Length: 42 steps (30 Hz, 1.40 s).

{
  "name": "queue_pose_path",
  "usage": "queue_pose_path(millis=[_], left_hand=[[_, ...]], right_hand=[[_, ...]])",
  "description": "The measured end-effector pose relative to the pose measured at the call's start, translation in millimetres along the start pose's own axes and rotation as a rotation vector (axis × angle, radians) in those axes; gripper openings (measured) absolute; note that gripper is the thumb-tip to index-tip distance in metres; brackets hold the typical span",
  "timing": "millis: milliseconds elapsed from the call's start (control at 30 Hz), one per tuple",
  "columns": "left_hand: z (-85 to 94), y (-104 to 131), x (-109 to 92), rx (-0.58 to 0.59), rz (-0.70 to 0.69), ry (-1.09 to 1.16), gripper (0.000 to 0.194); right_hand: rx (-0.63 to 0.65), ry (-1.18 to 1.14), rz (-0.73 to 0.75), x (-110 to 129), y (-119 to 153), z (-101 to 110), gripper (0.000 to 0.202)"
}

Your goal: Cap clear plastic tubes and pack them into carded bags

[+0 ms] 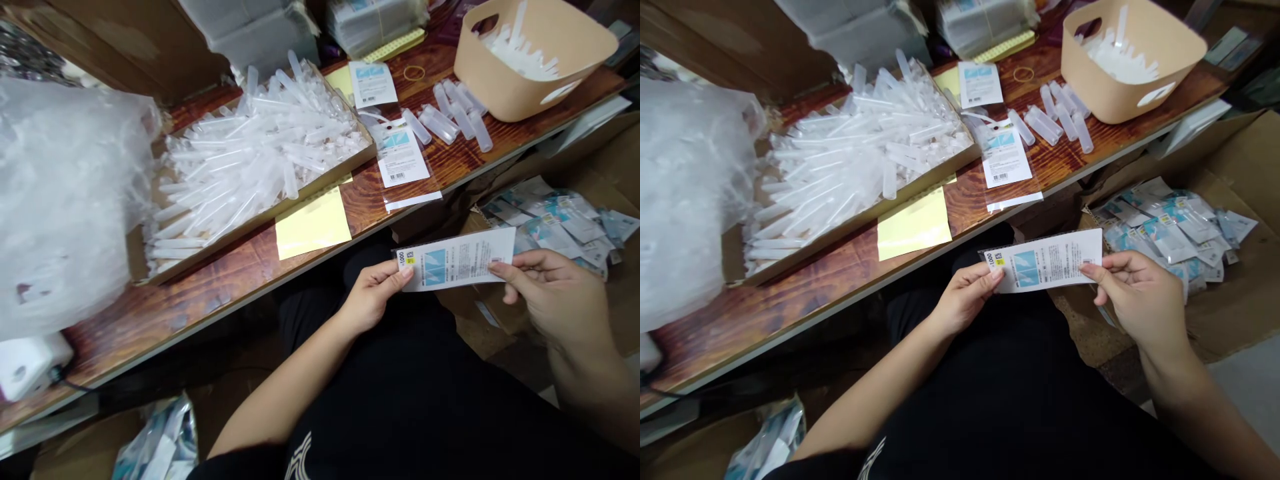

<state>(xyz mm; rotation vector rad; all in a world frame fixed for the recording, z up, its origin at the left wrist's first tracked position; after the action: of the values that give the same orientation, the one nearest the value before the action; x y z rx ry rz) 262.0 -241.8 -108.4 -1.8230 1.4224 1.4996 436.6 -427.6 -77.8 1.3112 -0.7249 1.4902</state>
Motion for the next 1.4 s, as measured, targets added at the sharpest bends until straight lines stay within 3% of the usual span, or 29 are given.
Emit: queue_pose_path(millis=[167,367,533,700,900,1000,1200,1400], left_hand=[[4.0,9.0,-16.3,-0.087,-0.112,-0.025,0.036],[18.1,20.5,-27.1,-0.291,-0.205,0.000,0.035],[16.6,25.4,-30.8,-0.304,-0.179,0.099,0.038],[18.3,32.5,-44.3,-0.328,-0.285,0.132,0.039],[46.9,49.7,-69.5,-0.672,-0.555,-0.145,0.049],[52.3,57.2,-85.0,-0.767,-0.649,-0.340,0.056],[53.9,55.2,-96.8,-0.742,-0.636,-0.292,0.064],[58.0,43.2,-85.9,-0.710,-0.529,-0.192,0.067]], right_hand=[[-0.025,-0.067,0.085,9.6,4.3,-1.1,0.039],[-0.018,-0.184,0.280,28.2,21.0,-8.4,0.029],[-0.020,-0.345,0.341,34.5,31.4,-16.5,0.032],[0.002,-0.351,0.428,50.5,41.5,-24.7,0.023],[0.035,-0.320,0.431,58.4,62.5,-42.0,0.028],[0.040,-0.317,0.435,60.2,70.7,-48.7,0.027],[0.152,-0.395,0.364,50.3,73.9,-59.1,0.028],[0.204,-0.440,0.216,33.5,62.0,-63.8,0.024]])
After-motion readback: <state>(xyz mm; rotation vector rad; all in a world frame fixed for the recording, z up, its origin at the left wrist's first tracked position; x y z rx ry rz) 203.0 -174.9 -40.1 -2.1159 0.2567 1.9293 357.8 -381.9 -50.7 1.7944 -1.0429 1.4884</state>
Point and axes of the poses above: each hand's wrist, its own y-axis away from the middle knuckle, its own z-axis out of the back of the hand, x = y × z, the point moved 10 cm from there along -y, towards the middle knuckle, and after that the axes turned 7 degrees about -y, right-handed, at the moved point
